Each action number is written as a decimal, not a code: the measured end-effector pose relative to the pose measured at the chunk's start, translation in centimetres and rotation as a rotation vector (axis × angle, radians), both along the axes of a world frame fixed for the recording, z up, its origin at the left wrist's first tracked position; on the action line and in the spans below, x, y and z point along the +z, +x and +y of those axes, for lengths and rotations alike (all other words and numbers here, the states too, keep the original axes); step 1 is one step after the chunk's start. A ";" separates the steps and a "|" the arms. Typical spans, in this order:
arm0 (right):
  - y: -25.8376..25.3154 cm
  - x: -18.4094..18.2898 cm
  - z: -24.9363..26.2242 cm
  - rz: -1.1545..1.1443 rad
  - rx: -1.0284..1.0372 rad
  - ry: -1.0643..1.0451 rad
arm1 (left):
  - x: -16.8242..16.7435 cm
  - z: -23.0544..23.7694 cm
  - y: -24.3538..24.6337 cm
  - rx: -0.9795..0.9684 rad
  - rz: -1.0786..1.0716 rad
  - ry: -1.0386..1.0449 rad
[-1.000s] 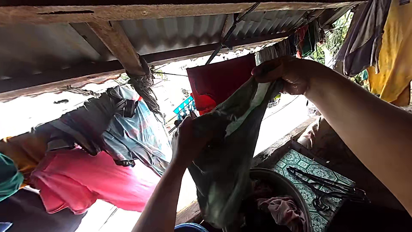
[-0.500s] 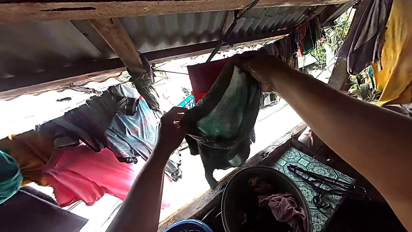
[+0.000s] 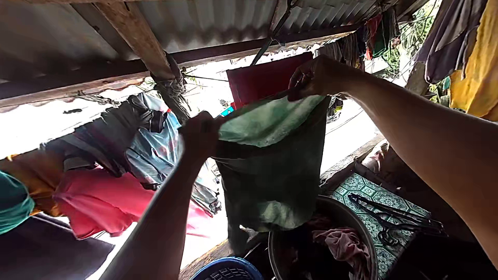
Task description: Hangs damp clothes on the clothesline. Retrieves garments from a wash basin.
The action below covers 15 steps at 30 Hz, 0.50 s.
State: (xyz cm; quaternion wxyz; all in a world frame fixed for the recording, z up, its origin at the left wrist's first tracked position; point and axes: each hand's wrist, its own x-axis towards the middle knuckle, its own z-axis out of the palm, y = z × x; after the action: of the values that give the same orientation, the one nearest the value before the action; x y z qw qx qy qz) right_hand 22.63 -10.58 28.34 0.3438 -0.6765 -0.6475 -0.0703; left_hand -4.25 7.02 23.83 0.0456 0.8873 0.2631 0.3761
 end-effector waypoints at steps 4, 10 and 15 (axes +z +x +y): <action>1.3 -1.0 0.1 -0.157 0.039 -0.211 | 3.8 -0.2 -1.8 0.153 -0.096 -0.088; 3.4 -6.4 2.8 0.241 -0.353 -0.082 | 4.3 -1.5 -2.7 0.051 -0.208 0.037; -1.3 -11.5 4.9 1.474 0.152 0.101 | 3.0 -1.1 -4.0 -0.062 0.157 0.052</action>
State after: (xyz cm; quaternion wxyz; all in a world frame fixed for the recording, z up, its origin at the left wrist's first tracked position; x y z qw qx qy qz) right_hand 21.33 -5.68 16.81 0.7238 -0.4850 -0.2899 0.3960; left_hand -8.30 5.94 26.79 0.0135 0.9227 0.2284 0.3102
